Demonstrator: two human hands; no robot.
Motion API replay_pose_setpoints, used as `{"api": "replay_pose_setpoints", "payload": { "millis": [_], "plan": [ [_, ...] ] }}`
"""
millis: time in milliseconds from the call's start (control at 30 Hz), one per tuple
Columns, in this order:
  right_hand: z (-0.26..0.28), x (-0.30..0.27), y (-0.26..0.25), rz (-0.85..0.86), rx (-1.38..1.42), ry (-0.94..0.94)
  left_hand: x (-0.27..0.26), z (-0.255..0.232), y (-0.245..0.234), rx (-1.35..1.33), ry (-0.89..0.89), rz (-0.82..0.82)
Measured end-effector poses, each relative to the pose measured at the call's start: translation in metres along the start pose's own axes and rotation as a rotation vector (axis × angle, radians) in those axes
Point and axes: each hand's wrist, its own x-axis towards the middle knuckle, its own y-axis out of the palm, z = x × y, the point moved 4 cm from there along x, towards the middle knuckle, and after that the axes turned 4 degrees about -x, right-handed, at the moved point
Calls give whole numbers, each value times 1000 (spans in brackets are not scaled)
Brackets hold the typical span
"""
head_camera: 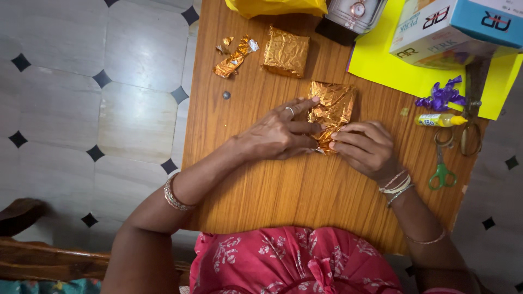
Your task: The person wraps a small rectangular item with gold foil on a wooden table. They fold and crease the foil around the item, then unwrap it and place it back on the table.
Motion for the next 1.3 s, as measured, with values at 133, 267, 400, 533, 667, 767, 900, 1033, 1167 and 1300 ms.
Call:
{"api": "replay_pose_setpoints", "payload": {
  "millis": [133, 267, 400, 533, 667, 767, 900, 1033, 1167, 1300],
  "plan": [
    [3, 0, -3, -58, -70, -34, 1, -1, 0, 18, -9, 7],
    [3, -1, -1, -43, -46, -85, 2, -3, 2, 10, -11, 21],
    [1, 0, 3, 8, 44, -33, 3, -3, 4, 5, -26, 38],
    [0, 0, 3, 0, 106, -14, 3, -1, 5, 55, 0, 30],
    [-3, 0, 3, -9, 153, 13, 2, 3, 5, -63, -40, -87],
    [-4, 0, 4, -22, 165, 30, 0, 8, 8, -83, -128, -115],
    [-5, 0, 7, -29, 172, 44, 1, 9, 12, -85, -139, -159],
    [-6, -2, 7, -23, 171, 46, 2, 6, 13, -64, -112, -192],
    [-8, -2, 8, -45, 178, 49, 1, 6, 15, 19, -85, -159],
    [-7, -1, 11, -52, 132, 110, -1, 11, 21, 28, -117, -190]
  ]
}}
